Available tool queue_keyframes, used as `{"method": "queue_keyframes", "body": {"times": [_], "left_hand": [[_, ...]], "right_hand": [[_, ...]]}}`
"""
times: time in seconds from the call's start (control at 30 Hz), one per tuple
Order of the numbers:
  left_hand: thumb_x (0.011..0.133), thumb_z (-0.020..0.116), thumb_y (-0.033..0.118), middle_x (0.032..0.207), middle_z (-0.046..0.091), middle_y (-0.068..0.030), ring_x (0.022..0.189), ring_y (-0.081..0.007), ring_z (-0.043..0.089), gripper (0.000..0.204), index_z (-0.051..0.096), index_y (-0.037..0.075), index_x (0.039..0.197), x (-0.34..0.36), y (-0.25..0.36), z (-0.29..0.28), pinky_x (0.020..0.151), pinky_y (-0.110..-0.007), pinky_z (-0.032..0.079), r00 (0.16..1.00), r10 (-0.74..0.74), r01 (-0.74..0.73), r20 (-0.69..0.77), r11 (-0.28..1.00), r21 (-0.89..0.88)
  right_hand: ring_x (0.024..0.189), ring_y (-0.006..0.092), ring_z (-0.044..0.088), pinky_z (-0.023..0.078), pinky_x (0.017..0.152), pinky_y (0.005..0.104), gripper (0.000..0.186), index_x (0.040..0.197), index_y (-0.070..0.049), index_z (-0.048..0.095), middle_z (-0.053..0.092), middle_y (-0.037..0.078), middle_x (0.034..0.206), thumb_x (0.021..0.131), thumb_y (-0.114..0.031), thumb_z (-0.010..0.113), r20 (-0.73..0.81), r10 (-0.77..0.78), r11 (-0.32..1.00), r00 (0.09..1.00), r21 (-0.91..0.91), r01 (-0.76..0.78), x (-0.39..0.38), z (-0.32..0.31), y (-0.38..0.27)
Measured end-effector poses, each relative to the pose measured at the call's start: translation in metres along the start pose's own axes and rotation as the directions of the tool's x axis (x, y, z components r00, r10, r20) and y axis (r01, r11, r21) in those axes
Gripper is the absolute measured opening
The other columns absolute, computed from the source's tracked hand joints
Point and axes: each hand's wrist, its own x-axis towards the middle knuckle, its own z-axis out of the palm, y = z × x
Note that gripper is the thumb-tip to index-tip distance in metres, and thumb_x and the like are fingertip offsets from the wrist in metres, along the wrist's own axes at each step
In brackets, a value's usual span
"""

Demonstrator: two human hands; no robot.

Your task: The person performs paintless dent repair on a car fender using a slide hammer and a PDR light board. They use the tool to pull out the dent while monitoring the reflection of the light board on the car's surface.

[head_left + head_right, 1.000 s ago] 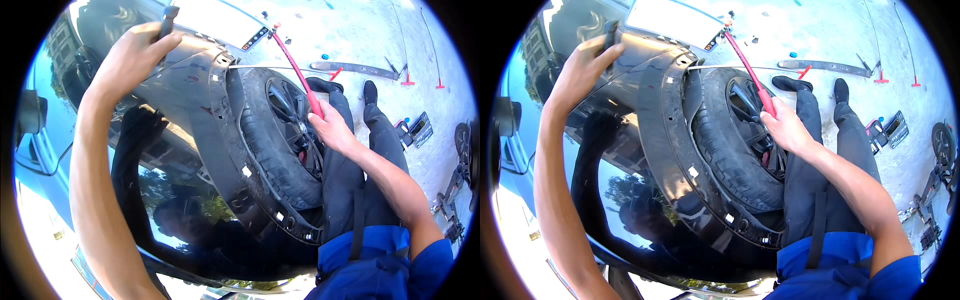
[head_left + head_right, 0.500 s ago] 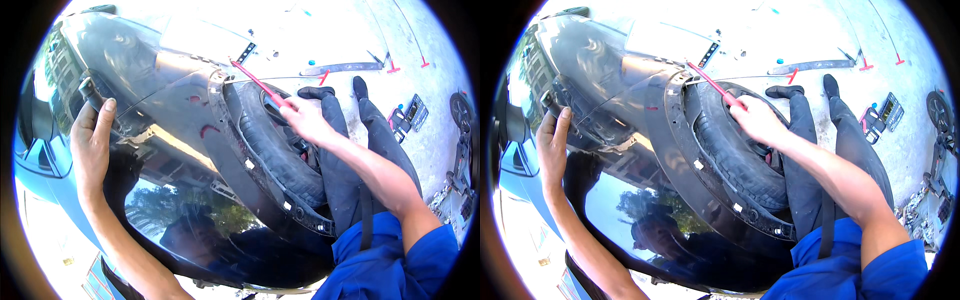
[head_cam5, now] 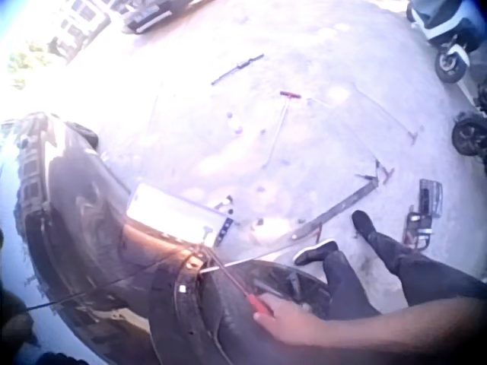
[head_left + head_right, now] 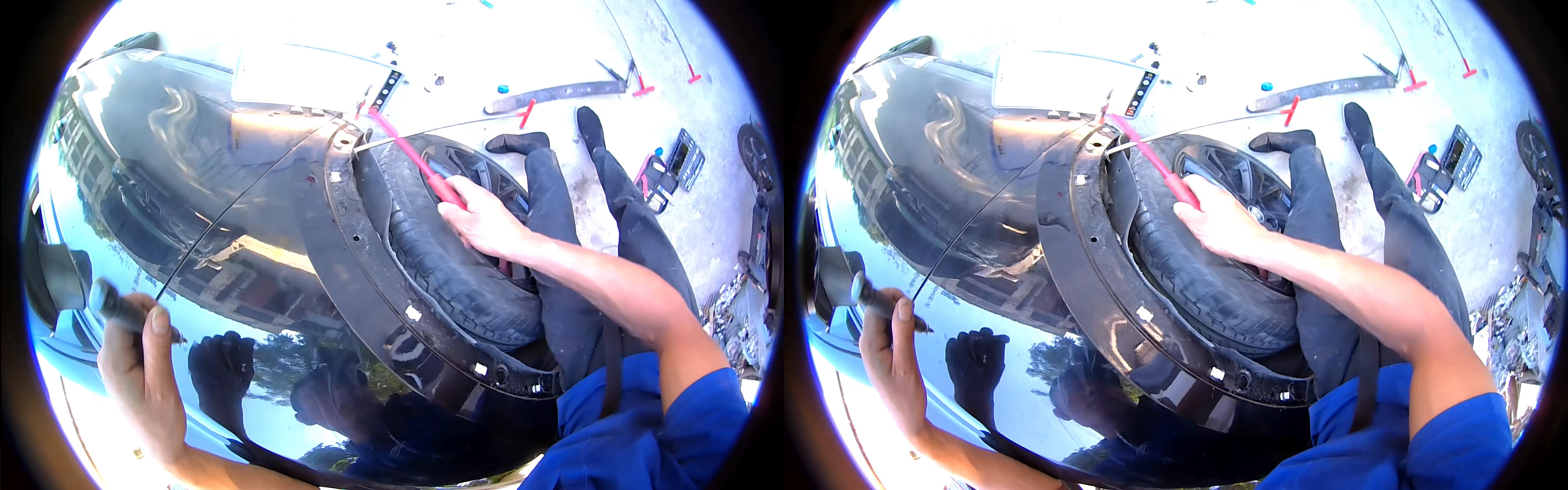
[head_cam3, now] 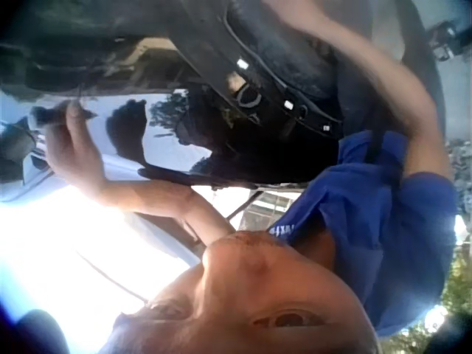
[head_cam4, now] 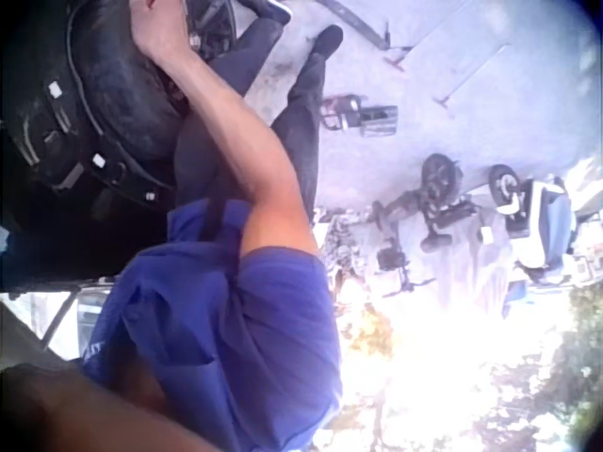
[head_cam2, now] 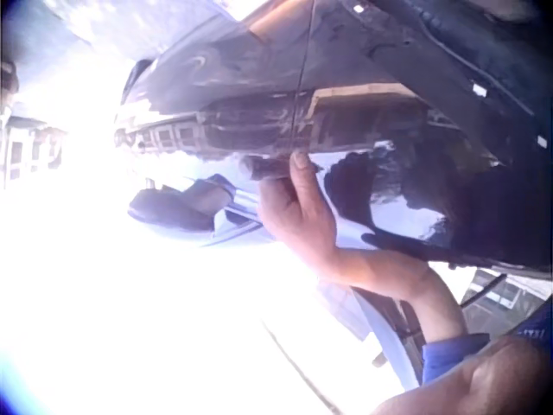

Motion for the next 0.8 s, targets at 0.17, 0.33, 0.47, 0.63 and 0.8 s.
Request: {"method": "queue_keyframes", "body": {"times": [0.17, 0.33, 0.47, 0.63, 0.8], "left_hand": [[0.106, 0.058, 0.029, 0.076, 0.056, -0.0061, 0.067, -0.0136, 0.052, 0.032, 0.06, -0.001, 0.096, -0.004, -0.008, -0.002, 0.062, -0.028, 0.043, 0.997, -0.004, 0.005, 0.076, 1.0, -0.003], [0.105, 0.058, 0.034, 0.076, 0.058, -0.0075, 0.067, -0.0139, 0.054, 0.035, 0.06, 0.001, 0.096, -0.002, -0.005, 0.002, 0.061, -0.028, 0.043, 0.994, -0.001, -0.003, 0.108, 0.999, 0.039], [0.105, 0.058, 0.034, 0.076, 0.058, -0.007, 0.067, -0.0134, 0.054, 0.035, 0.06, 0.0, 0.096, -0.001, 0.0, 0.002, 0.061, -0.028, 0.042, 0.993, 0.002, -0.002, 0.119, 1.0, -0.004], [0.107, 0.057, 0.029, 0.083, 0.054, -0.0052, 0.073, -0.0117, 0.049, 0.027, 0.061, 0.003, 0.103, -0.005, -0.003, -0.007, 0.065, -0.027, 0.044, 0.971, -0.028, 0.024, 0.238, 1.0, 0.02], [0.107, 0.056, 0.029, 0.083, 0.053, -0.0051, 0.073, -0.0115, 0.049, 0.027, 0.06, 0.003, 0.103, -0.003, -0.003, -0.007, 0.066, -0.026, 0.044, 0.98, 0.009, -0.009, 0.199, 1.0, -0.003]], "right_hand": [[0.061, 0.0096, 0.059, 0.045, 0.053, 0.0277, 0.036, 0.125, -0.001, 0.061, 0.061, 0.002, 0.076, 0.1, -0.027, 0.061, -0.016, -0.11, 0.989, 0.994, -0.106, 0.107, 0.021, -0.008, -0.009], [0.052, 0.0079, 0.054, 0.041, 0.045, 0.0245, 0.027, 0.111, -0.003, 0.056, 0.056, 0.001, 0.071, 0.104, -0.029, 0.052, -0.39, -0.002, 0.808, 0.921, 0.542, 0.23, 0.015, -0.005, -0.047], [0.071, 0.0214, 0.065, 0.052, 0.064, 0.0378, 0.032, 0.108, -0.001, 0.054, 0.061, 0.011, 0.079, 0.103, -0.033, 0.051, 0.001, 0.069, 0.977, 0.998, 0.201, -0.068, 0.003, 0.004, -0.024], [0.047, 0.0081, 0.051, 0.04, 0.042, 0.0256, 0.024, 0.111, -0.006, 0.056, 0.055, 0.001, 0.07, 0.104, -0.028, 0.053, -0.052, 0.022, 0.943, 0.998, 0.332, -0.003, 0.018, -0.029, -0.055], [0.047, 0.0091, 0.052, 0.038, 0.04, 0.0247, 0.029, 0.122, -0.006, 0.047, 0.054, 0.001, 0.069, 0.105, -0.029, 0.05, -0.403, 0.017, 0.848, 0.915, 0.491, 0.201, 0.012, 0.003, -0.051]]}}
